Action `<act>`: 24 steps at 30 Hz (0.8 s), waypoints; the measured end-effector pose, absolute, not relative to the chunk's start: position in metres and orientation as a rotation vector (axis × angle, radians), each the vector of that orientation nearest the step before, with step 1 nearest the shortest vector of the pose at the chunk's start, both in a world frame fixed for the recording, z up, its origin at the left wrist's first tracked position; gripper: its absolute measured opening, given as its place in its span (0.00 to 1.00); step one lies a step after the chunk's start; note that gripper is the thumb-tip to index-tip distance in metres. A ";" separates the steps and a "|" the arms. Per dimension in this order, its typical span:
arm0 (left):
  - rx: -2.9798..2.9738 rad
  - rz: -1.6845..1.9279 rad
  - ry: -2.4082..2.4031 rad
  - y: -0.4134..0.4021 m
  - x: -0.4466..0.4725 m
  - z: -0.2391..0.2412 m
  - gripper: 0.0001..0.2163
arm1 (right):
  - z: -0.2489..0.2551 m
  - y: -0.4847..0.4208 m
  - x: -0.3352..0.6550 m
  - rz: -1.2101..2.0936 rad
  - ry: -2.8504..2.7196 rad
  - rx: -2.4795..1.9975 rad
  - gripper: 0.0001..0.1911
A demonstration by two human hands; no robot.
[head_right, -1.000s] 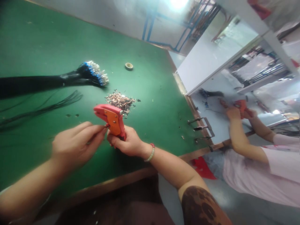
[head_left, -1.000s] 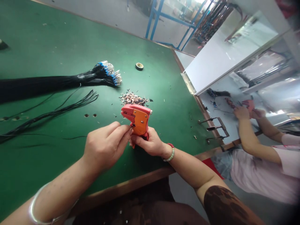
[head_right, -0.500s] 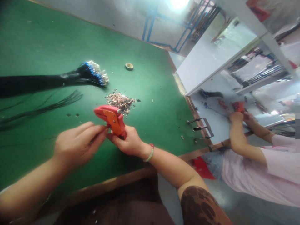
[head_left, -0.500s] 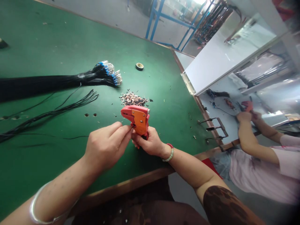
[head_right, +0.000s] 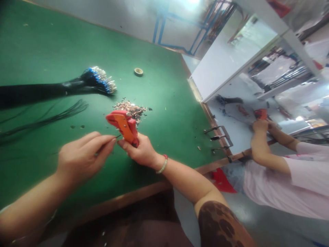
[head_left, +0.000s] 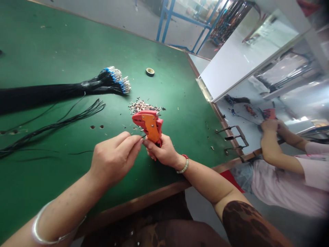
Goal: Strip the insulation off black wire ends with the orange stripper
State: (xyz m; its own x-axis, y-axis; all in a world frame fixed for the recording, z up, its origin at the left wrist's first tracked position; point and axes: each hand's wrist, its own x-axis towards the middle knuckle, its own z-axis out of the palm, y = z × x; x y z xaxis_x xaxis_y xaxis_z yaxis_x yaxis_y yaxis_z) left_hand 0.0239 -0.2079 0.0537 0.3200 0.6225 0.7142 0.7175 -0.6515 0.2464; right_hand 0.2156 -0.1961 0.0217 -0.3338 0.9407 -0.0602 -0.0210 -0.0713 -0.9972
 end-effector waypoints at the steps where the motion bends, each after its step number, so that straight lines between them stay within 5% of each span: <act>1: -2.455 -1.265 -1.272 -0.207 0.022 0.054 0.06 | 0.023 -0.193 0.218 1.564 -1.366 -1.019 0.25; 16: -2.465 -1.569 -1.634 -0.187 0.002 0.054 0.07 | 0.068 -0.174 0.264 1.871 -1.210 -0.644 0.15; 24: -2.424 -1.719 -1.741 -0.191 0.005 0.051 0.07 | 0.055 -0.181 0.247 2.175 -1.110 -0.600 0.21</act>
State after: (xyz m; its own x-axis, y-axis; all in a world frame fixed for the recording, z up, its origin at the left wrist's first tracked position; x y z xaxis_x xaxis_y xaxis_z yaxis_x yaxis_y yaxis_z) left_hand 0.0046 -0.1910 0.0515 0.0139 0.8443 0.5357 0.5467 -0.4550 0.7029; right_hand 0.2471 -0.1810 0.0548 -0.7069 0.6980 -0.1144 -0.3167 -0.4570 -0.8312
